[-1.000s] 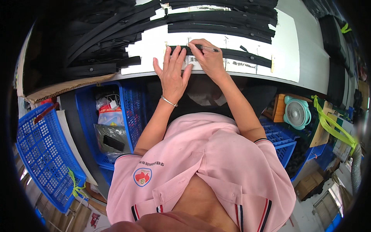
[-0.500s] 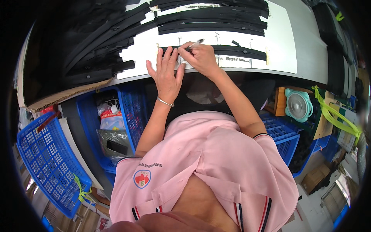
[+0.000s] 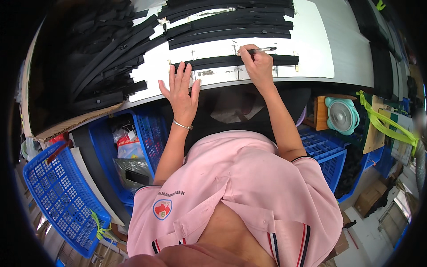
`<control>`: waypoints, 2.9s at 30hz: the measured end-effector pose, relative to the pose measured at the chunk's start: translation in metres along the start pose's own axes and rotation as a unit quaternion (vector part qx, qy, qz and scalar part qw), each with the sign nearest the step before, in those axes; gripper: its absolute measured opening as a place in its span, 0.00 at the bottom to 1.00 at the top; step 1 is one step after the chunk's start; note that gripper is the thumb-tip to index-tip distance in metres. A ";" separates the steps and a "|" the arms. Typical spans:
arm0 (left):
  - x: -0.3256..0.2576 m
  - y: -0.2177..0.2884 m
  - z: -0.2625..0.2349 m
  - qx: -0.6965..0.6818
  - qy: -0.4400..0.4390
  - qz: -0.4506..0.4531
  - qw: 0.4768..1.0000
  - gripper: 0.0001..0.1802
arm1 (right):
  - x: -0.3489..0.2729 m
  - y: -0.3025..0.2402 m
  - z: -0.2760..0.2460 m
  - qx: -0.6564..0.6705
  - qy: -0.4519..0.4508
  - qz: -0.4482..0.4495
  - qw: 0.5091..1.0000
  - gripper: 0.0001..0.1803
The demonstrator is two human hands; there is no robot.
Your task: The recorder uses a pen and a guide on a table to mark specific points on black zippers.
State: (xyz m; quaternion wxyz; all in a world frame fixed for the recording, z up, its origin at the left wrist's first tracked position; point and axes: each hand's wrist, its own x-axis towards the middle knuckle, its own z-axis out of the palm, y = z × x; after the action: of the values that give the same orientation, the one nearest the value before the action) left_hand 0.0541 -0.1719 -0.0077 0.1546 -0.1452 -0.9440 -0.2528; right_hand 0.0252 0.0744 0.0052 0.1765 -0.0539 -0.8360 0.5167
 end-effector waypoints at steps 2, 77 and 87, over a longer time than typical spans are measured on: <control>0.002 0.007 -0.001 0.007 -0.001 -0.005 1.000 0.30 | 0.000 -0.001 0.002 0.014 0.015 -0.011 1.000 0.12; 0.076 0.145 0.096 -0.195 0.019 0.157 0.968 0.08 | 0.003 0.050 -0.090 0.004 0.015 -0.029 0.999 0.10; 0.103 0.006 0.040 -0.004 0.097 0.040 0.994 0.26 | 0.002 0.032 -0.090 0.116 0.039 0.038 0.992 0.09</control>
State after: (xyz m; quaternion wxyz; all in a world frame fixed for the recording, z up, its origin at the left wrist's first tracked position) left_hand -0.0461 -0.1263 -0.0007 0.2549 -0.1582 -0.9170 -0.2629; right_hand 0.0520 0.1658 0.0132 0.1943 -0.0846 -0.7602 0.6141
